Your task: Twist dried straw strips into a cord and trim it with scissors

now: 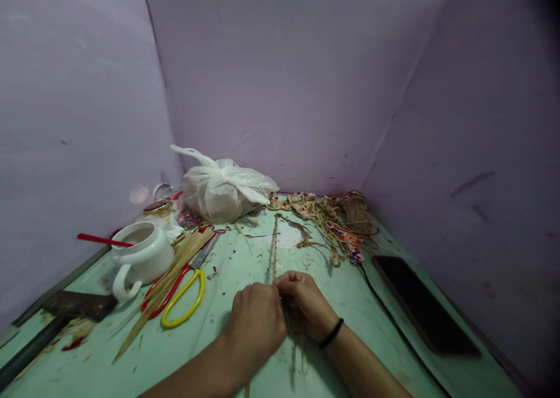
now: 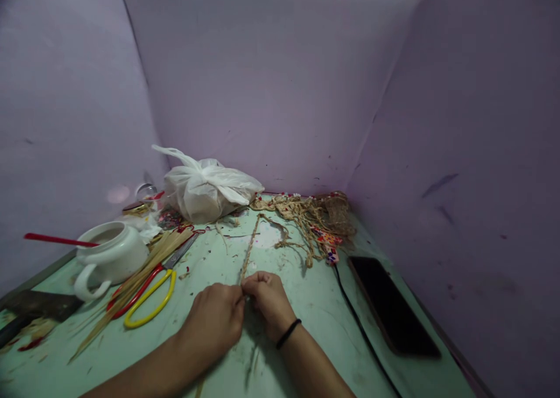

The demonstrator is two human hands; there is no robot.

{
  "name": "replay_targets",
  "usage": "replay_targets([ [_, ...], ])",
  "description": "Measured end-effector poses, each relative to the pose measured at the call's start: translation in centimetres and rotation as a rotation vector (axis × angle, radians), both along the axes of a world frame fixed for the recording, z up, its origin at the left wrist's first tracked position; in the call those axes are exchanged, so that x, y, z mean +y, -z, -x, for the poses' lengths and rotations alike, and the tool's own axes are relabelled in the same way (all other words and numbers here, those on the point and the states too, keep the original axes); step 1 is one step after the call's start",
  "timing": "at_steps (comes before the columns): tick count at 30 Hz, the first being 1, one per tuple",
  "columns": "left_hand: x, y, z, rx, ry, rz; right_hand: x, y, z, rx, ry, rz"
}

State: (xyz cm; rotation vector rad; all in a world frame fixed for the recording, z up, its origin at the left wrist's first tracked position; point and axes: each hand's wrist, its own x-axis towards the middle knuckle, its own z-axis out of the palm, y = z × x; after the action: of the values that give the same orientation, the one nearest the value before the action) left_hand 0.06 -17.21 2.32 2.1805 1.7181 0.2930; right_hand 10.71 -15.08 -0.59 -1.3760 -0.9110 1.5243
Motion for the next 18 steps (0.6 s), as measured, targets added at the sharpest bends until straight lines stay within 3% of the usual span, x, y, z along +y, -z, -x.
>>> replay_targets([
  [4,0.6,-0.3,0.6,-0.112,0.043,0.032,0.2,0.3,-0.2,0.079,-0.026,-0.024],
  [7,2.5,-0.8,1.5,-0.337,-0.117,0.007,0.3,0.4,-0.5,0.107,-0.076,-0.055],
  [9,3.5,-0.9,1.9,-0.516,-0.19,0.172,0.3,0.4,-0.6,0.104,-0.122,-0.061],
  [13,4.0,0.0,1.7,-0.769,-0.175,0.657,0.4,0.2,-0.7,0.156,-0.183,-0.079],
  [16,4.1,0.7,1.5,-0.831,-0.195,0.687,0.6,0.3,-0.8,0.065,-0.188,-0.11],
  [18,4.2,0.8,1.4,-0.76,-0.21,0.661,0.8,0.5,-0.9,-0.069,-0.188,-0.151],
])
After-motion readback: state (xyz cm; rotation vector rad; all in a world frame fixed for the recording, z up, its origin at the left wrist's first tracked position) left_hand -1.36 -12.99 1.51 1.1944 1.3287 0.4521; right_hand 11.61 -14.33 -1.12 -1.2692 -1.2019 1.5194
